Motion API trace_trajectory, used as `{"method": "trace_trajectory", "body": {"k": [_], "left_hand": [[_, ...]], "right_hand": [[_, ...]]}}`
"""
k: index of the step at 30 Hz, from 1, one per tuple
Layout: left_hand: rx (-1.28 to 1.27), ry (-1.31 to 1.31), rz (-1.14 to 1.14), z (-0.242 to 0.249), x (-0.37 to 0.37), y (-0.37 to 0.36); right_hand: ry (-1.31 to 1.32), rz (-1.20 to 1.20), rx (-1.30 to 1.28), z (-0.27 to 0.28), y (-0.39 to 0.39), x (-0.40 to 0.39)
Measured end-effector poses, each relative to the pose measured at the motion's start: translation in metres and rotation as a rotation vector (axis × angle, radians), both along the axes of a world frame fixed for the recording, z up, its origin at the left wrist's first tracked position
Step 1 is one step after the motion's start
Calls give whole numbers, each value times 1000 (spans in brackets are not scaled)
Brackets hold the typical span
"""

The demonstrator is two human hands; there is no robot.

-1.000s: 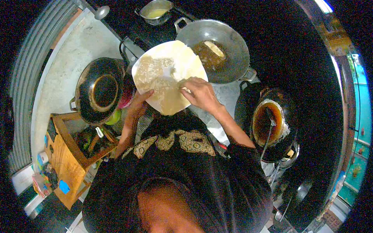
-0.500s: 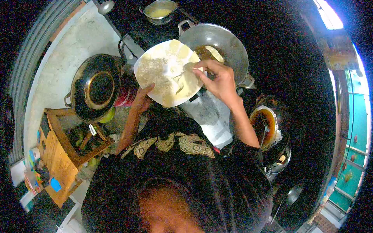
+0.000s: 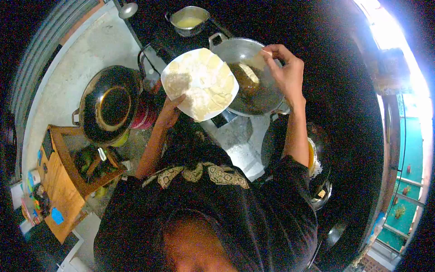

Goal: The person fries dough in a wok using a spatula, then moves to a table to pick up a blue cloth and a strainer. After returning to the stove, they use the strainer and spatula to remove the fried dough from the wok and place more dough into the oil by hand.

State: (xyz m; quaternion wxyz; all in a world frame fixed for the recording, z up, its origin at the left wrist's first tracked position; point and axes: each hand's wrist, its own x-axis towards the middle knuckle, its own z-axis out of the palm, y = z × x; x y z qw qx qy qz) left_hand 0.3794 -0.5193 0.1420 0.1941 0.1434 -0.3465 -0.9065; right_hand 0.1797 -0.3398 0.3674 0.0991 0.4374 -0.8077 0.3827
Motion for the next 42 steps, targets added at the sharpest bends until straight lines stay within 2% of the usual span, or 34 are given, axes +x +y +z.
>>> {"method": "trace_trajectory", "body": {"k": [2, 4, 7, 9, 12, 15, 17, 21, 22, 25, 27, 29, 32, 35, 42], "left_hand": [[-10, 24, 23, 1, 1, 2], [29, -4, 40, -4, -1, -9], [56, -27, 136, -9, 19, -28], [9, -20, 212, -9, 36, -37], [-29, -130, 266, 2, 70, -44], [2, -147, 349, -1, 89, -52], [27, -144, 445, -5, 98, -49], [8, -101, 439, 17, 96, -46], [19, -125, 438, 25, 94, -42], [14, -125, 407, 38, 87, -39], [-41, -47, 364, 39, 85, -39], [-43, -39, 359, 37, 85, -40], [-30, -36, 346, 33, 84, -41], [-1, -28, 305, 35, 88, -46], [9, 19, 243, 47, 95, -49]], "right_hand": [[-33, -36, 2, -3, 11, -18], [-28, -60, 49, -31, 13, -59], [-79, -40, 68, -97, 17, -104], [-107, -142, 135, -147, 23, -120], [32, -284, 309, -204, 37, -140], [109, -386, 421, -238, 38, -138], [78, -369, 515, -244, 22, -121], [147, -333, 739, -258, -11, -111], [91, -363, 726, -232, -25, -90], [229, -231, 138, -179, -54, -43], [177, -59, -19, -126, -81, 11], [172, -4, 3, -101, -93, 62], [104, 70, 107, -106, -98, 96], [146, -2, 127, -114, -97, 110], [128, 32, 100, -108, -88, 119]]}}
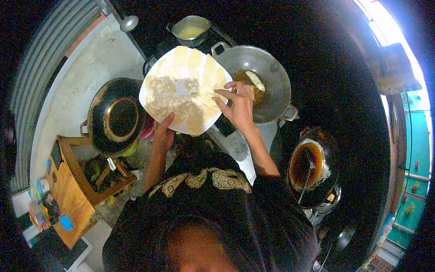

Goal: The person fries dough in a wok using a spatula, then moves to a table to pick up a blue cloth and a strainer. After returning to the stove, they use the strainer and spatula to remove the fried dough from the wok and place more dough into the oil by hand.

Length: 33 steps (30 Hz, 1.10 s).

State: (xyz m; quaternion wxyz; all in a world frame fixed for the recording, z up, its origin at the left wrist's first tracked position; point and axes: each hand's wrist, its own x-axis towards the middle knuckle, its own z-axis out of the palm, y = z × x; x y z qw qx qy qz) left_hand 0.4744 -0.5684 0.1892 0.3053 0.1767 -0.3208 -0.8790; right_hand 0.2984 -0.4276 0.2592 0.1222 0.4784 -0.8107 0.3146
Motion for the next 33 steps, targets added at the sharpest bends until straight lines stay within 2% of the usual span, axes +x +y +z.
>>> {"method": "trace_trajectory", "body": {"k": [5, 8, 17, 20, 23, 33], "left_hand": [[-21, 4, -20, 6, 2, -1], [-26, 1, -19, 4, 3, -1], [-15, 14, -30, 5, 1, 0], [-4, -16, -36, 0, 1, -2], [8, -60, -46, -4, 2, -5], [55, -151, -51, -28, 1, -13]], "right_hand": [[-37, -3, -128, -2, -7, 4], [-336, -88, -196, 7, -6, 23], [-542, -158, -147, 2, -4, 42], [-528, -118, -222, 0, -12, 42], [-695, -162, -129, -21, -17, 33], [-582, -71, -195, -23, -38, 36]]}}
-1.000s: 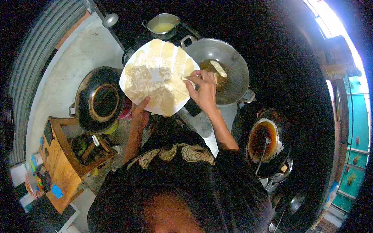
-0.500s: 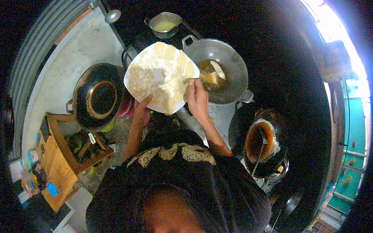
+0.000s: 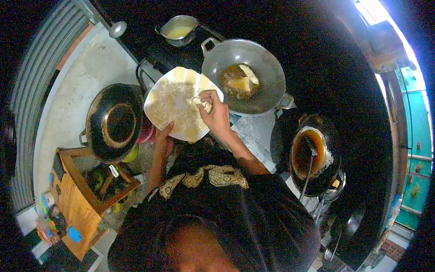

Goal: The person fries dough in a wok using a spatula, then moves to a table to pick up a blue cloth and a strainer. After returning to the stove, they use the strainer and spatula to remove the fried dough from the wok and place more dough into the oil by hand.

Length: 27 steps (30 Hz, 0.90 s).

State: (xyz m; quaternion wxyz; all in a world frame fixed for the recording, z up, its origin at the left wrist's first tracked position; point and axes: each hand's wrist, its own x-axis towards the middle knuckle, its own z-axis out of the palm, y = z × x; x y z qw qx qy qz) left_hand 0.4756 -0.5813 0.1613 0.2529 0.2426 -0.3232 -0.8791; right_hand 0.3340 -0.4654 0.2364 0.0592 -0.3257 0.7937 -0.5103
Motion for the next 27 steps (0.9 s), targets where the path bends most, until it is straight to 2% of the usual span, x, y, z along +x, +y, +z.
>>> {"method": "trace_trajectory", "body": {"k": [3, 4, 6, 8, 9, 10, 12, 16, 19, 23, 26, 27], "left_hand": [[33, 16, -27, -6, 1, -2], [44, 21, -41, -8, 2, -4], [79, 47, -77, -15, 3, -8], [110, 65, -96, -25, 0, -9], [121, 71, -96, -30, 0, -10], [133, 77, -98, -30, -2, -10], [123, 88, -110, -22, -2, -9], [90, 51, -105, -18, 3, -7], [74, 13, -64, -25, 5, -6], [25, 34, 14, -36, 43, -13], [117, -75, 90, -33, 52, -22], [101, -88, 118, -13, 51, -21]], "right_hand": [[19, -33, -42, 11, 0, -6], [128, -35, -115, 14, -2, -11], [178, -23, -237, 18, -4, -27], [55, -25, -310, 30, -1, -45], [-135, -16, -322, 34, 4, -56], [-138, -17, -359, 37, 7, -68], [-248, -70, -246, 53, 20, -86], [-396, -115, -228, 21, 39, -156], [-209, -254, -32, -53, 62, -240], [31, -460, 197, -94, 54, -264], [351, -478, 244, -120, 37, -279], [391, -392, 296, -130, 28, -285]]}}
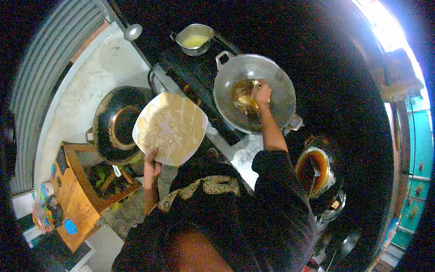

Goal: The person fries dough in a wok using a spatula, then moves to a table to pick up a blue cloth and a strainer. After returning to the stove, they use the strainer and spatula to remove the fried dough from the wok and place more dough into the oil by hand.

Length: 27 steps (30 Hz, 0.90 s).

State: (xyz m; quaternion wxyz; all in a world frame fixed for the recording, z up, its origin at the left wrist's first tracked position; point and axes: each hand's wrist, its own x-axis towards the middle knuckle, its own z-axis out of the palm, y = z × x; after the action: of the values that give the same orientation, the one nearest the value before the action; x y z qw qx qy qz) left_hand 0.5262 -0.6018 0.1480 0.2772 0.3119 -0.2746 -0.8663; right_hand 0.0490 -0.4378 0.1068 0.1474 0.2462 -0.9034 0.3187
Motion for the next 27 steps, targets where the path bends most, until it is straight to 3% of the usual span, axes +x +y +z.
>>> {"method": "trace_trajectory", "body": {"k": [2, 6, 9, 13, 14, 15, 17, 19, 23, 25, 27], "left_hand": [[0, -13, 71, 9, 0, 4], [0, 13, 96, -6, 3, -1], [-69, -6, 68, -9, 8, -2], [56, 13, -7, -24, 9, -12], [75, 23, -27, -26, 10, -13], [91, 33, -49, -24, 10, -15], [67, 57, -92, -11, -2, -14], [59, 80, -122, -19, -13, -12], [119, 154, -306, -16, -42, 1], [81, 182, -336, -18, -63, 19], [2, 179, -357, 1, -69, 26]], "right_hand": [[25, 149, 148, -18, -17, -12], [73, 327, 49, -20, -65, 0], [-23, 342, -105, 50, -77, 31], [-142, 276, -296, 174, -36, 100], [-46, 248, -377, 180, -22, 108], [-157, 257, -509, 196, -12, 128], [-145, 255, -514, 203, 1, 161], [-217, 296, -487, 180, 12, 176], [-76, 309, -59, 162, 13, 211], [175, 372, -8, 154, 24, 204], [105, 310, -14, 158, 28, 203]]}}
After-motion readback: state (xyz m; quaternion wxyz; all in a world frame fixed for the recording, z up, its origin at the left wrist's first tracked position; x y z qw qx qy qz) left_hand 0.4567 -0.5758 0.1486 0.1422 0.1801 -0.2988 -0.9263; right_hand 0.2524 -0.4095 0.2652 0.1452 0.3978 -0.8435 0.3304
